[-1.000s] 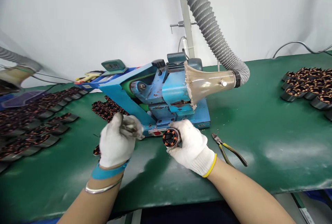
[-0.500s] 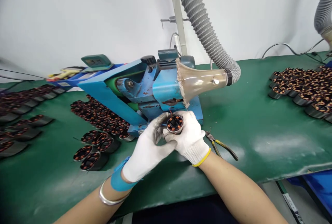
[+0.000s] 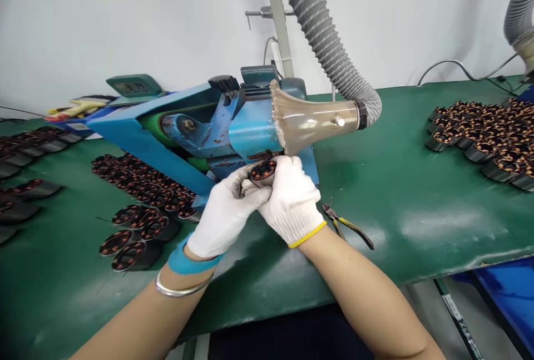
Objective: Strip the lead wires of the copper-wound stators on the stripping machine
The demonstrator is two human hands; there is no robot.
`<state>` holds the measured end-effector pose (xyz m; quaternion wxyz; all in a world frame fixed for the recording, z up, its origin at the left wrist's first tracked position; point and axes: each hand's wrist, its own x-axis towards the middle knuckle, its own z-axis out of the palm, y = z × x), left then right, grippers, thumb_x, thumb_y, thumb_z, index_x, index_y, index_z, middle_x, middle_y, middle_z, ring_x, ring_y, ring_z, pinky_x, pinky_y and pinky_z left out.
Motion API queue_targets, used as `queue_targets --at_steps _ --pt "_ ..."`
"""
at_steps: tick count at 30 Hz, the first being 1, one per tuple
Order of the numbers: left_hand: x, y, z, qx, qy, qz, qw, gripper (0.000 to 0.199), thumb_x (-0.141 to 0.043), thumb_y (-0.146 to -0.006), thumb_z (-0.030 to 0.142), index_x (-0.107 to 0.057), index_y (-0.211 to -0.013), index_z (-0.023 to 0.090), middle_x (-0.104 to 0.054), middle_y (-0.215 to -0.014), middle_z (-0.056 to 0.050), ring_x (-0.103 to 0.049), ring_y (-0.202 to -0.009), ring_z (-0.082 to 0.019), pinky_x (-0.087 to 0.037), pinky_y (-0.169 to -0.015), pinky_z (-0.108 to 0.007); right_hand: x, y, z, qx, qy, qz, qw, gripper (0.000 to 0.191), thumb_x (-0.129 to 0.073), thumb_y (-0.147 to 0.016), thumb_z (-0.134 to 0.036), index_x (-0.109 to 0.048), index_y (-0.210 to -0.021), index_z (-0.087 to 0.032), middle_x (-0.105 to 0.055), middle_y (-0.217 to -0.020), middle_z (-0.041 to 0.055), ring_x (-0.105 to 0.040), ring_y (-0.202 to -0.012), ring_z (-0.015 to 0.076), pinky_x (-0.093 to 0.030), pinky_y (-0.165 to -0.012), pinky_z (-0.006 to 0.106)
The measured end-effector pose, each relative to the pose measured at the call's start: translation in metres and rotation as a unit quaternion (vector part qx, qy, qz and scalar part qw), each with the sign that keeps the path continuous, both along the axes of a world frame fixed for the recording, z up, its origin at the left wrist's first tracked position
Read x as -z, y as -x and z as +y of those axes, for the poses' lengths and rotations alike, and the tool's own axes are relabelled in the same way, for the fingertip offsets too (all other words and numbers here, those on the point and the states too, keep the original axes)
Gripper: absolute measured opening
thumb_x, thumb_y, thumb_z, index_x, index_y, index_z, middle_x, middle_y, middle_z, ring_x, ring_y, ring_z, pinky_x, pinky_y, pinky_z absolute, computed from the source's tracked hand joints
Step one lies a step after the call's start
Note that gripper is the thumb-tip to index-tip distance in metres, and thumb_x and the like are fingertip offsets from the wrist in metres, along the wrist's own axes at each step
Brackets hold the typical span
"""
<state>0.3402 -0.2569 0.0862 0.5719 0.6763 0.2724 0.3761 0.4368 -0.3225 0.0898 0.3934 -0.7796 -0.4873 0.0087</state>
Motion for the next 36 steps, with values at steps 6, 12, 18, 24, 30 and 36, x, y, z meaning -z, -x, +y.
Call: queue_targets --at_steps 6,12,18,24,30,36 --pt "-0.001 -0.006 0.0 -0.014 0.02 -0.032 0.999 0.045 -0.077 -0.069 0.029 -0.067 -0.11 0.013 -0.072 -0.111 -0.007 -0.065 -0.107 -0.024 -0.05 -0.1 -0.036 -0.003 0.003 0.004 0.02 -0.001 -0.031 0.999 0.039 -0.066 -0.084 -0.045 -0.054 -0.108 -0.015 -0.056 -0.102 0.0091 -0.062 -0.085 0.0235 -0.05 -0.077 0.031" --pt "0.0 -0.007 0.001 -0.018 0.003 -0.031 0.999 0.043 -0.076 -0.068 0.024 -0.067 -0.109 0.014 -0.072 -0.111 -0.006 -0.065 -0.106 -0.023 -0.05 -0.098 -0.035 0.002 0.001 0.006 0.014 -0.035 -0.023 0.999 0.037 -0.063 -0.085 -0.045 -0.054 -0.106 -0.016 -0.056 -0.101 0.0096 -0.062 -0.088 0.0246 -0.051 -0.081 0.033" --pt "0.0 -0.006 -0.004 -0.031 -0.024 -0.001 0.999 0.044 -0.074 -0.068 0.025 -0.065 -0.109 0.013 -0.071 -0.111 -0.009 -0.066 -0.106 -0.026 -0.051 -0.099 -0.039 0.017 -0.001 0.004 -0.004 -0.09 -0.008 0.996 0.037 -0.06 -0.085 -0.047 -0.054 -0.108 -0.018 -0.057 -0.102 0.0087 -0.063 -0.085 0.0237 -0.053 -0.081 0.035" --pt "0.02 0.014 -0.02 0.038 -0.028 -0.03 0.998 0.066 -0.075 -0.069 0.021 -0.05 -0.13 0.017 -0.058 -0.134 -0.012 -0.056 -0.125 -0.028 -0.044 -0.109 -0.042 0.036 -0.005 -0.009 -0.071 -0.206 -0.037 0.975 0.044 -0.061 -0.084 -0.054 -0.053 -0.113 -0.021 -0.057 -0.106 0.0091 -0.062 -0.094 0.026 -0.055 -0.081 0.04" --pt "0.021 0.033 0.002 0.232 0.135 -0.116 0.956 0.069 -0.079 -0.067 0.025 -0.054 -0.131 0.024 -0.051 -0.144 -0.01 -0.044 -0.137 -0.032 -0.04 -0.113 -0.044 0.033 -0.009 -0.013 -0.118 -0.247 -0.059 0.96 0.054 -0.062 -0.084 -0.057 -0.051 -0.119 -0.018 -0.045 -0.132 0.0169 -0.051 -0.122 0.0322 -0.05 -0.097 0.049" --pt "0.013 0.032 0.012 0.209 0.122 -0.04 0.969 0.061 -0.084 -0.063 0.023 -0.061 -0.119 0.021 -0.063 -0.126 -0.013 -0.061 -0.117 -0.032 -0.051 -0.101 -0.044 0.026 -0.013 -0.016 -0.214 -0.237 -0.053 0.946 0.062 -0.049 -0.092 -0.062 -0.045 -0.13 -0.013 -0.047 -0.134 0.0209 -0.044 -0.131 0.0324 -0.04 -0.109 0.053"
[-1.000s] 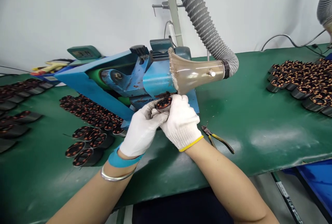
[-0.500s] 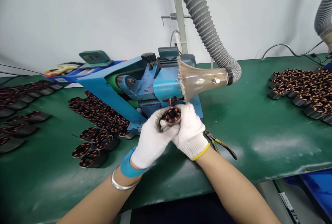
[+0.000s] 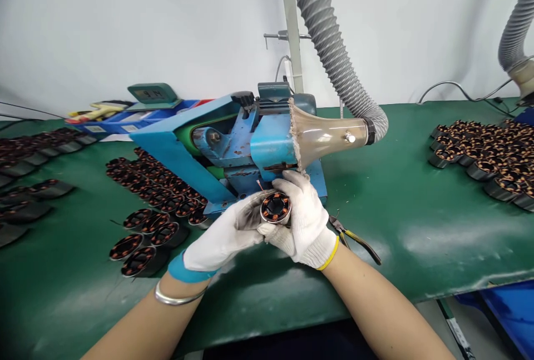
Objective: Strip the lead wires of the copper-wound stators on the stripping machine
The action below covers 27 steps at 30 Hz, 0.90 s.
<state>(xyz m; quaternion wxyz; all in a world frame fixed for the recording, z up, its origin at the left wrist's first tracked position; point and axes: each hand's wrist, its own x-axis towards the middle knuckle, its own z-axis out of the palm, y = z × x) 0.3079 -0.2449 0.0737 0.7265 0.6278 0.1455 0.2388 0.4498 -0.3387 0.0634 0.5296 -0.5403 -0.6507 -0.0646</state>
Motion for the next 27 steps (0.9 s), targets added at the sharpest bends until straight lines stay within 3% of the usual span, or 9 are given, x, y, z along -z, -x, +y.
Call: queue_targets --at_steps 5,8,11,17,19,21,24,27 --pt "0.001 -0.005 0.001 -0.061 -0.089 -0.002 0.994 0.053 -0.083 -0.059 0.022 -0.057 -0.106 0.017 -0.068 -0.111 -0.012 -0.065 -0.104 -0.027 -0.054 -0.093 -0.041 -0.003 -0.001 -0.001 -0.036 0.014 -0.006 0.999 0.064 -0.044 -0.094 -0.062 -0.044 -0.134 -0.012 -0.05 -0.133 0.0203 -0.046 -0.13 0.0301 -0.041 -0.109 0.05" --pt "-0.003 -0.006 0.001 -0.099 -0.139 0.012 0.985 0.05 -0.079 -0.057 0.019 -0.055 -0.1 0.017 -0.068 -0.103 -0.01 -0.066 -0.097 -0.025 -0.054 -0.088 -0.039 -0.004 -0.001 -0.001 -0.045 0.009 -0.002 0.999 0.053 -0.046 -0.096 -0.054 -0.047 -0.131 -0.014 -0.056 -0.126 0.0166 -0.053 -0.122 0.0272 -0.046 -0.104 0.045" --pt "-0.006 -0.005 0.001 -0.095 -0.16 0.019 0.982 0.047 -0.074 -0.056 0.016 -0.054 -0.099 0.018 -0.067 -0.098 -0.008 -0.065 -0.094 -0.024 -0.054 -0.085 -0.038 -0.005 -0.002 -0.002 -0.049 0.005 -0.003 0.999 0.043 -0.043 -0.099 -0.049 -0.052 -0.124 -0.016 -0.062 -0.117 0.0135 -0.059 -0.111 0.0255 -0.05 -0.096 0.042" --pt "-0.008 0.0 0.005 -0.06 -0.125 0.022 0.99 0.048 -0.071 -0.054 0.015 -0.054 -0.099 0.017 -0.064 -0.097 -0.008 -0.063 -0.093 -0.024 -0.052 -0.085 -0.036 -0.003 -0.001 -0.008 0.045 0.078 0.015 0.996 0.029 -0.044 -0.097 -0.04 -0.061 -0.09 -0.018 -0.063 -0.085 0.0055 -0.059 -0.078 0.0192 -0.045 -0.072 0.031" --pt "-0.01 0.002 0.007 -0.059 -0.127 0.039 0.989 0.049 -0.071 -0.053 0.013 -0.054 -0.098 0.017 -0.064 -0.097 -0.007 -0.062 -0.093 -0.024 -0.052 -0.084 -0.035 -0.005 -0.002 -0.006 0.048 0.144 0.077 0.985 0.034 -0.043 -0.097 -0.041 -0.056 -0.075 -0.019 -0.057 -0.072 0.0017 -0.053 -0.066 0.0157 -0.04 -0.062 0.028" --pt "-0.012 0.004 0.01 -0.042 -0.144 0.054 0.987 0.05 -0.069 -0.051 0.009 -0.055 -0.097 0.018 -0.063 -0.096 -0.007 -0.062 -0.092 -0.023 -0.052 -0.083 -0.034 -0.01 -0.006 -0.004 0.013 0.187 0.213 0.959 0.039 -0.04 -0.098 -0.045 -0.048 -0.068 -0.021 -0.051 -0.063 -0.0008 -0.049 -0.059 0.0139 -0.038 -0.056 0.026" --pt "-0.012 0.007 0.014 -0.015 -0.147 0.052 0.988 0.051 -0.067 -0.049 0.006 -0.057 -0.097 0.018 -0.062 -0.098 -0.007 -0.061 -0.09 -0.023 -0.052 -0.079 -0.033 -0.02 -0.016 -0.002 -0.013 0.165 0.388 0.907 0.042 -0.037 -0.098 -0.05 -0.045 -0.067 -0.022 -0.051 -0.06 -0.0022 -0.05 -0.055 0.0133 -0.043 -0.057 0.025" --pt "-0.011 0.008 0.016 -0.041 -0.141 0.047 0.988 0.049 -0.066 -0.05 0.008 -0.057 -0.097 0.018 -0.062 -0.096 -0.006 -0.061 -0.088 -0.022 -0.051 -0.077 -0.032 -0.028 -0.02 -0.005 -0.029 0.243 0.342 0.907 0.034 -0.046 -0.094 -0.045 -0.054 -0.073 -0.021 -0.058 -0.065 -0.0013 -0.055 -0.061 0.0143 -0.044 -0.06 0.025"
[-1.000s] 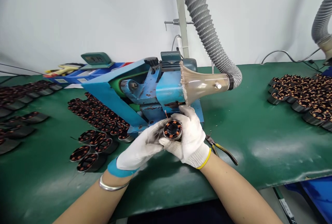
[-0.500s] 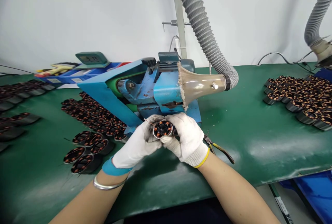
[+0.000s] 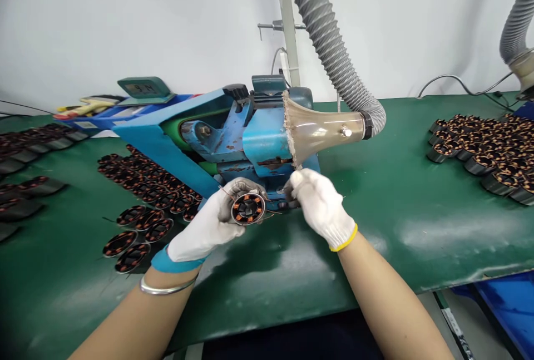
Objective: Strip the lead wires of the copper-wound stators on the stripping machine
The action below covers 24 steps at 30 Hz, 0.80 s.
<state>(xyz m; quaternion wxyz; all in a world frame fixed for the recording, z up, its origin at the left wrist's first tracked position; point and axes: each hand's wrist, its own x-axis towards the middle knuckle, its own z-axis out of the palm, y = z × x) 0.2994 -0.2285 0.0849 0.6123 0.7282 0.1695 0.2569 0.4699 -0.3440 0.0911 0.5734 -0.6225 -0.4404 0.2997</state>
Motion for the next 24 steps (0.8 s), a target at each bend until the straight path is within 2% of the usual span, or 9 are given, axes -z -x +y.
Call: queue_targets --at_steps 3,5,9,11,13,16,17,21,24 --pt "-0.001 0.001 0.001 -0.006 -0.034 0.019 0.999 0.048 -0.062 -0.048 0.007 -0.056 -0.094 0.018 -0.061 -0.092 -0.005 -0.06 -0.088 -0.023 -0.051 -0.078 -0.032 -0.002 0.003 -0.005 -0.133 0.1 -0.073 0.983 0.025 -0.055 -0.09 -0.04 -0.061 -0.078 -0.02 -0.062 -0.065 -0.0021 -0.056 -0.061 0.0136 -0.041 -0.057 0.023" --pt "-0.003 0.001 0.001 0.021 -0.054 0.036 0.998 0.048 -0.059 -0.046 0.006 -0.055 -0.093 0.019 -0.06 -0.09 -0.004 -0.059 -0.086 -0.022 -0.05 -0.077 -0.031 0.0 0.002 -0.005 -0.171 0.104 -0.049 0.979 0.026 -0.057 -0.089 -0.041 -0.059 -0.075 -0.018 -0.061 -0.064 -0.0023 -0.054 -0.058 0.0123 -0.04 -0.055 0.022" --pt "-0.004 0.003 0.001 0.066 -0.059 0.043 0.995 0.043 -0.061 -0.047 0.008 -0.055 -0.088 0.018 -0.057 -0.089 -0.004 -0.056 -0.083 -0.02 -0.048 -0.073 -0.029 0.001 -0.012 0.0 -0.073 -0.007 0.087 0.994 0.033 -0.056 -0.089 -0.045 -0.053 -0.07 -0.019 -0.057 -0.063 -0.0013 -0.054 -0.057 0.0124 -0.042 -0.053 0.022" --pt "-0.004 0.003 0.0 0.054 -0.042 0.037 0.997 0.042 -0.062 -0.048 0.009 -0.054 -0.089 0.018 -0.057 -0.089 -0.004 -0.054 -0.081 -0.019 -0.047 -0.07 -0.028 -0.001 -0.015 0.001 -0.008 -0.033 0.075 0.997 0.029 -0.058 -0.087 -0.044 -0.056 -0.074 -0.019 -0.06 -0.069 -0.0001 -0.056 -0.06 0.0127 -0.044 -0.055 0.023" --pt "-0.003 0.002 -0.001 0.03 -0.027 0.035 0.999 0.043 -0.061 -0.049 0.01 -0.054 -0.09 0.017 -0.056 -0.088 -0.003 -0.054 -0.08 -0.019 -0.046 -0.069 -0.028 -0.003 -0.011 0.0 -0.022 -0.007 0.013 1.0 0.02 -0.063 -0.083 -0.039 -0.062 -0.084 -0.018 -0.064 -0.078 0.0009 -0.057 -0.065 0.0131 -0.045 -0.058 0.023" --pt "-0.005 0.0 -0.004 0.019 -0.03 0.055 0.998 0.042 -0.057 -0.047 0.008 -0.054 -0.087 0.018 -0.056 -0.086 -0.002 -0.054 -0.08 -0.018 -0.046 -0.069 -0.027 -0.004 -0.005 -0.002 -0.104 0.039 -0.055 0.992 0.017 -0.064 -0.082 -0.035 -0.066 -0.085 -0.018 -0.065 -0.075 -0.0001 -0.057 -0.066 0.0135 -0.045 -0.059 0.023" --pt "-0.006 0.0 -0.004 0.019 -0.031 0.058 0.998 0.041 -0.058 -0.047 0.008 -0.054 -0.086 0.018 -0.056 -0.085 -0.002 -0.054 -0.08 -0.018 -0.046 -0.068 -0.027 -0.004 -0.006 -0.003 -0.098 0.035 -0.052 0.993 0.019 -0.063 -0.083 -0.036 -0.066 -0.081 -0.018 -0.064 -0.071 -0.0003 -0.056 -0.065 0.0134 -0.044 -0.059 0.023" --pt "-0.006 -0.002 -0.004 -0.018 -0.011 0.036 0.999 0.038 -0.063 -0.047 0.011 -0.054 -0.083 0.017 -0.057 -0.083 -0.002 -0.053 -0.077 -0.018 -0.045 -0.065 -0.026 -0.007 -0.018 -0.003 0.052 0.003 0.01 0.999 0.028 -0.062 -0.083 -0.044 -0.063 -0.077 -0.017 -0.061 -0.067 0.0008 -0.054 -0.059 0.0127 -0.042 -0.055 0.023" --pt "-0.003 -0.005 -0.006 -0.058 -0.007 0.021 0.998 0.039 -0.062 -0.048 0.012 -0.053 -0.086 0.018 -0.057 -0.082 -0.001 -0.054 -0.076 -0.018 -0.046 -0.067 -0.028 -0.006 -0.011 -0.001 0.0 0.072 0.006 0.997 0.028 -0.07 -0.076 -0.044 -0.066 -0.084 -0.017 -0.062 -0.066 0.0005 -0.055 -0.06 0.0141 -0.042 -0.054 0.024"
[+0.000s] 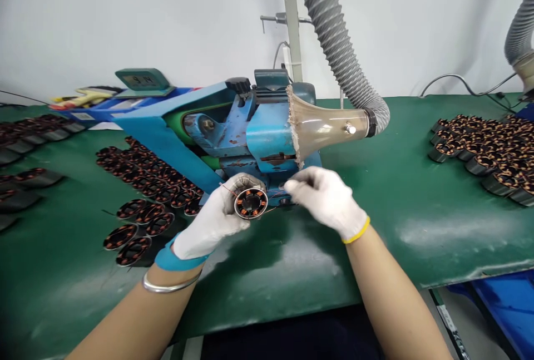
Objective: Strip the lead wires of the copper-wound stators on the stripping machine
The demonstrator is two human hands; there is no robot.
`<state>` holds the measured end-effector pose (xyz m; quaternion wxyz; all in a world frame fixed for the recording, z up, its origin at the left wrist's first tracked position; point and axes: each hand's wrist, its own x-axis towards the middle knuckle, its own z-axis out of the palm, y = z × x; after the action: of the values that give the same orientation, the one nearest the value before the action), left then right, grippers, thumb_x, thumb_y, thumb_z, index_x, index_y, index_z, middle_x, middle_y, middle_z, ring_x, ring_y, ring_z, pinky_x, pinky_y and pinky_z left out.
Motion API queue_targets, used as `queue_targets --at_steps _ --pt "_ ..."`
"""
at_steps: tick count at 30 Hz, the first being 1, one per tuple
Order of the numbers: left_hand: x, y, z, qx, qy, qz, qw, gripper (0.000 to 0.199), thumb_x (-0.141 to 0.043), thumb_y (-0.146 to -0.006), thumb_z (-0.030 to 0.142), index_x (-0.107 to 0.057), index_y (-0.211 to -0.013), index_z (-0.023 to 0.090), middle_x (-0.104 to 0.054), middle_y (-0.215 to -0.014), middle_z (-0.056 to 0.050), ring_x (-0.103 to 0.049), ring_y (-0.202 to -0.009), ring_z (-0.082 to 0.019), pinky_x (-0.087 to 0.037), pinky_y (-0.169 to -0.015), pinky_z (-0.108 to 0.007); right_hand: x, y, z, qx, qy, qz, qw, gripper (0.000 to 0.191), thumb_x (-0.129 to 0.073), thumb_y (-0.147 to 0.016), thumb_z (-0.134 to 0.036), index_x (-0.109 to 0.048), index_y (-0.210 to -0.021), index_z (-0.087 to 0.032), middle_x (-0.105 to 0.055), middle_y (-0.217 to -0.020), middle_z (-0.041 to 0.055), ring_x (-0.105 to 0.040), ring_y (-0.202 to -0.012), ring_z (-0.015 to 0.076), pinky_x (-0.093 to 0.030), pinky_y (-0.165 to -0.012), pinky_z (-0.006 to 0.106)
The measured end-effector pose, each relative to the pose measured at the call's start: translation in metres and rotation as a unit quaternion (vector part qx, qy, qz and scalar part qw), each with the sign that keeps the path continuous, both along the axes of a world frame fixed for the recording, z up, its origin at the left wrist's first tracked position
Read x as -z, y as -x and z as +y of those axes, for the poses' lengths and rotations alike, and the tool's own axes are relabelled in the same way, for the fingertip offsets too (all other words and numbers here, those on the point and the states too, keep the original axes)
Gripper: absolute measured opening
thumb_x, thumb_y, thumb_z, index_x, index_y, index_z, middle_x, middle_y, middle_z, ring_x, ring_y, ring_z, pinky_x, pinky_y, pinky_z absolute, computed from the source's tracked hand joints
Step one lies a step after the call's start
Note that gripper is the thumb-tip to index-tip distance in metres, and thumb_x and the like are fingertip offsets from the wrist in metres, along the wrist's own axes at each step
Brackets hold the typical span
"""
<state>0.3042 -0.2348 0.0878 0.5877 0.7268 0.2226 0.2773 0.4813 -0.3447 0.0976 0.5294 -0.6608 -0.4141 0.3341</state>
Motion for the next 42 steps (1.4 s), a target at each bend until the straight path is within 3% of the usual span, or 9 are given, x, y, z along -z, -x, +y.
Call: queue_targets --at_steps 2,5,8,12,17,24,30,34,42 --pt "0.002 -0.001 -0.003 -0.005 -0.032 0.017 0.999 0.041 -0.06 -0.048 0.01 -0.053 -0.088 0.018 -0.057 -0.084 -0.001 -0.055 -0.078 -0.018 -0.046 -0.069 -0.029 0.004 0.013 0.002 -0.056 0.014 0.018 0.998 0.025 -0.07 -0.076 -0.04 -0.067 -0.086 -0.017 -0.062 -0.066 -0.0006 -0.055 -0.06 0.0138 -0.042 -0.054 0.023" --pt "0.002 -0.001 -0.008 0.029 -0.077 0.053 0.995 0.042 -0.056 -0.049 0.007 -0.053 -0.089 0.018 -0.058 -0.088 -0.002 -0.057 -0.082 -0.02 -0.047 -0.073 -0.031 0.01 0.025 0.005 -0.066 -0.034 0.066 0.995 0.022 -0.065 -0.079 -0.037 -0.064 -0.074 -0.016 -0.058 -0.063 -0.0019 -0.05 -0.057 0.0111 -0.04 -0.054 0.023" --pt "0.003 -0.001 -0.01 0.043 -0.091 0.054 0.993 0.042 -0.056 -0.049 0.007 -0.053 -0.09 0.018 -0.058 -0.09 -0.002 -0.057 -0.084 -0.02 -0.048 -0.075 -0.032 0.012 0.015 0.007 -0.012 -0.063 0.12 0.991 0.026 -0.068 -0.077 -0.041 -0.062 -0.071 -0.016 -0.057 -0.061 -0.0015 -0.048 -0.054 0.0103 -0.039 -0.052 0.022" --pt "0.009 -0.003 -0.009 -0.024 -0.081 0.031 0.996 0.046 -0.06 -0.051 0.01 -0.055 -0.096 0.017 -0.06 -0.093 -0.003 -0.06 -0.088 -0.021 -0.05 -0.08 -0.033 0.011 -0.002 0.008 0.072 -0.06 0.117 0.989 0.029 -0.069 -0.077 -0.045 -0.063 -0.075 -0.017 -0.06 -0.064 -0.0004 -0.049 -0.055 0.0108 -0.039 -0.053 0.023" --pt "0.015 -0.009 -0.014 -0.041 -0.048 -0.005 0.998 0.051 -0.068 -0.056 0.016 -0.056 -0.105 0.018 -0.064 -0.106 -0.007 -0.064 -0.101 -0.025 -0.053 -0.089 -0.037 0.015 0.012 0.01 -0.032 -0.042 0.11 0.992 0.024 -0.071 -0.075 -0.038 -0.068 -0.081 -0.015 -0.062 -0.066 -0.0007 -0.053 -0.06 0.0113 -0.042 -0.057 0.023" --pt "0.018 -0.02 -0.027 -0.111 -0.058 -0.022 0.992 0.048 -0.074 -0.056 0.018 -0.055 -0.099 0.017 -0.066 -0.096 -0.006 -0.068 -0.086 -0.021 -0.058 -0.081 -0.035 0.017 0.0 0.014 0.145 -0.156 0.167 0.963 0.032 -0.071 -0.074 -0.048 -0.064 -0.079 -0.017 -0.06 -0.065 -0.0016 -0.055 -0.059 0.0119 -0.046 -0.057 0.025" --pt "0.026 -0.029 -0.027 -0.158 0.003 -0.073 0.985 0.06 -0.082 -0.052 0.023 -0.057 -0.107 0.016 -0.07 -0.104 -0.009 -0.07 -0.089 -0.023 -0.059 -0.082 -0.037 0.011 0.022 0.008 -0.001 0.016 0.009 1.0 0.061 -0.084 -0.061 -0.037 -0.066 -0.116 -0.02 -0.07 -0.104 0.0063 -0.067 -0.094 0.026 -0.055 -0.085 0.038" --pt "0.022 -0.037 -0.027 -0.205 -0.01 -0.093 0.974 0.055 -0.082 -0.05 0.022 -0.059 -0.1 0.016 -0.071 -0.098 -0.008 -0.07 -0.087 -0.023 -0.059 -0.081 -0.035 0.02 0.034 0.015 0.005 -0.068 0.029 0.997 0.061 -0.076 -0.072 -0.037 -0.059 -0.125 -0.013 -0.066 -0.118 0.0115 -0.064 -0.107 0.0277 -0.053 -0.095 0.041" --pt "0.015 -0.053 -0.024 -0.265 -0.022 -0.116 0.957 0.05 -0.081 -0.053 0.031 -0.058 -0.094 0.016 -0.071 -0.088 -0.005 -0.069 -0.08 -0.02 -0.058 -0.077 -0.034 0.016 0.029 0.026 -0.027 -0.189 0.098 0.977 0.032 -0.067 -0.08 -0.032 -0.067 -0.108 -0.016 -0.072 -0.103 0.0047 -0.067 -0.099 0.0233 -0.055 -0.088 0.032"
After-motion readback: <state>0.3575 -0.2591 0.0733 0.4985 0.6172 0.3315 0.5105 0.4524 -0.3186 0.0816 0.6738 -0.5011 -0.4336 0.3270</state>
